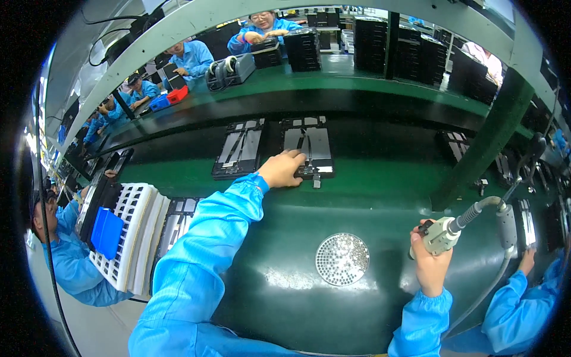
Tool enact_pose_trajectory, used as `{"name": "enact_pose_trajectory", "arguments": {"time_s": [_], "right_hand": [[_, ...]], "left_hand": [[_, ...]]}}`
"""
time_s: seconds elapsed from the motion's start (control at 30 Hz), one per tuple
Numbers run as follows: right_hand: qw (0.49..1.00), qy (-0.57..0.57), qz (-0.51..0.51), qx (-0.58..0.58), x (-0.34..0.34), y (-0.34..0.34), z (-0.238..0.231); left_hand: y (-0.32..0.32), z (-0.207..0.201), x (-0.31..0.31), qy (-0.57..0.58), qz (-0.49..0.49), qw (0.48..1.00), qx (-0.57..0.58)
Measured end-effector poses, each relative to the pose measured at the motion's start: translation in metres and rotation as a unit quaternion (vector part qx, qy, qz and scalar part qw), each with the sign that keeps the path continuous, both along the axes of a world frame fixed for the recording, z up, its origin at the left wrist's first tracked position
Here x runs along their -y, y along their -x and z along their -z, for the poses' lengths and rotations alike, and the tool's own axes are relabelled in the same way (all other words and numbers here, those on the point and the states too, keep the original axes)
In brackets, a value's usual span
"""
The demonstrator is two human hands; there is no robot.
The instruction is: The person aligns components on electronic device assemblies and drives screws using an electric screwdriver. The person pours screws from a plastic bag into a screw tray, spreads them by hand, and fastens additional components onto device assemblies with the electric screwdriver.
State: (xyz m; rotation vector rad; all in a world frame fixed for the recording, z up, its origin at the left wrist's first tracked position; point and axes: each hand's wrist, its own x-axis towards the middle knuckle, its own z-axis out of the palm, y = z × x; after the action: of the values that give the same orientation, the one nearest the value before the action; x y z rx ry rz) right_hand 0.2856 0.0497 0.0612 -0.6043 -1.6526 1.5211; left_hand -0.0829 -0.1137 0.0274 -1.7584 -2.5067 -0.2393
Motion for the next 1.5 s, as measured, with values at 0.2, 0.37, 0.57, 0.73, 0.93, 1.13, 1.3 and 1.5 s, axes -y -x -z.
{"name": "enact_pose_trajectory", "arguments": {"time_s": [0.2,0.37,0.57,0.73,0.93,1.13,1.3,1.5], "right_hand": [[0.998,0.003,0.017,-0.055,0.006,0.008,-0.002],[0.997,-0.013,0.026,-0.065,0.008,0.012,-0.002],[0.996,-0.011,0.024,-0.088,0.021,0.009,-0.004],[0.997,-0.026,0.018,-0.071,0.021,0.011,0.001],[0.997,-0.008,0.016,-0.08,0.022,0.008,0.004],[0.995,-0.032,-0.001,-0.099,0.026,0.014,0.005],[0.996,-0.041,-0.006,-0.076,0.029,0.017,0.009],[0.994,-0.018,-0.017,-0.104,0.033,0.013,0.008]], "left_hand": [[-0.03,-0.001,0.029,-0.071,-0.129,0.966,-0.214],[-0.118,-0.02,0.108,-0.16,-0.099,0.963,-0.194],[-0.237,-0.027,0.215,-0.058,-0.095,0.98,-0.164],[-0.286,-0.016,0.236,-0.014,-0.068,0.996,0.052],[-0.278,-0.015,0.208,0.004,-0.045,0.992,0.121],[-0.245,-0.003,0.174,-0.045,-0.046,0.996,0.067],[-0.237,-0.013,0.161,-0.07,0.059,0.996,0.022],[-0.231,0.001,0.147,-0.176,0.242,0.953,0.038]]}}
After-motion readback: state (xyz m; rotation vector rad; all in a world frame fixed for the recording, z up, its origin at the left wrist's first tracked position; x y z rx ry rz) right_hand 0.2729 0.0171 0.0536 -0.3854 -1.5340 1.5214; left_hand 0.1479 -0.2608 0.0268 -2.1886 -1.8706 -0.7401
